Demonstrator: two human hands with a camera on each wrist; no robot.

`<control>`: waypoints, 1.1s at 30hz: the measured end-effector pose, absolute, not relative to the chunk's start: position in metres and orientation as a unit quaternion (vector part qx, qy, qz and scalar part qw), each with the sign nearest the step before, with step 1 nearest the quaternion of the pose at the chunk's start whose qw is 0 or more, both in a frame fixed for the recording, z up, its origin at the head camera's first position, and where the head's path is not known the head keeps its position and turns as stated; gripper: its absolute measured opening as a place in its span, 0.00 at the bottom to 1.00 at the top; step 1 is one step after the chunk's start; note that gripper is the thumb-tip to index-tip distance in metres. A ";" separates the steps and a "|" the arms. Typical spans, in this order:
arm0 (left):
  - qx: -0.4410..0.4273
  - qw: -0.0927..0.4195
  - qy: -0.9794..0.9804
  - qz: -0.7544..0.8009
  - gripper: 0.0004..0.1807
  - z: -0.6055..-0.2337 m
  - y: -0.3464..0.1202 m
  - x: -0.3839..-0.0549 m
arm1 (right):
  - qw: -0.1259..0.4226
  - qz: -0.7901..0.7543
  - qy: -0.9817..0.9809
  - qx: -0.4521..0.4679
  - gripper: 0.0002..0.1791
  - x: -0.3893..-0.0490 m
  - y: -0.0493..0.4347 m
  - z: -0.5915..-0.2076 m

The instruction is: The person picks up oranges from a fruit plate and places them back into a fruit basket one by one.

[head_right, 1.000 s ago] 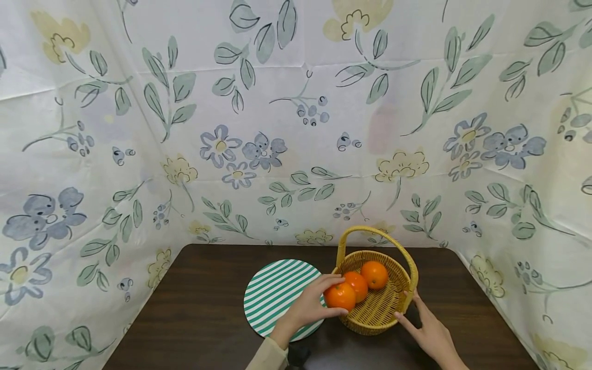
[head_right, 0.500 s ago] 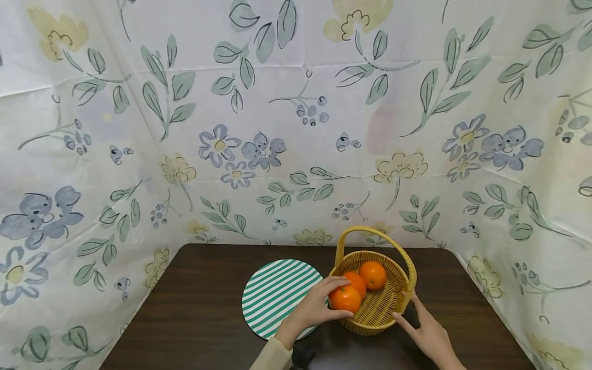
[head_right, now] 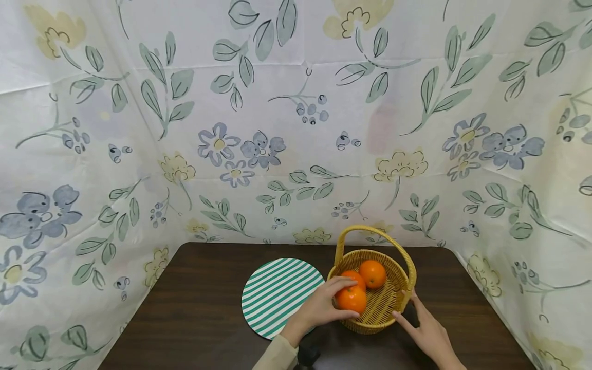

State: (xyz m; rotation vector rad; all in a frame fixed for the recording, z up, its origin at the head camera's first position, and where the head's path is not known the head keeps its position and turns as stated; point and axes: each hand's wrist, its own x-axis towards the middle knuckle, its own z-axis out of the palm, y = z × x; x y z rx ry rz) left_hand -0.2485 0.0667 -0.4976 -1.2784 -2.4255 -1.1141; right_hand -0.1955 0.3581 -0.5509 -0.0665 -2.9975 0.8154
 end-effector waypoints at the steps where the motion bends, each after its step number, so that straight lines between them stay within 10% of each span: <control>1: -0.430 0.093 -0.818 -0.371 0.34 -0.498 0.068 -0.249 | 0.018 0.262 -0.965 -0.021 0.44 -0.196 0.358 -0.551; 33: -0.388 0.118 -0.864 -0.298 0.36 -0.517 0.088 -0.251 | 0.022 0.269 -0.963 -0.014 0.44 -0.196 0.358 -0.551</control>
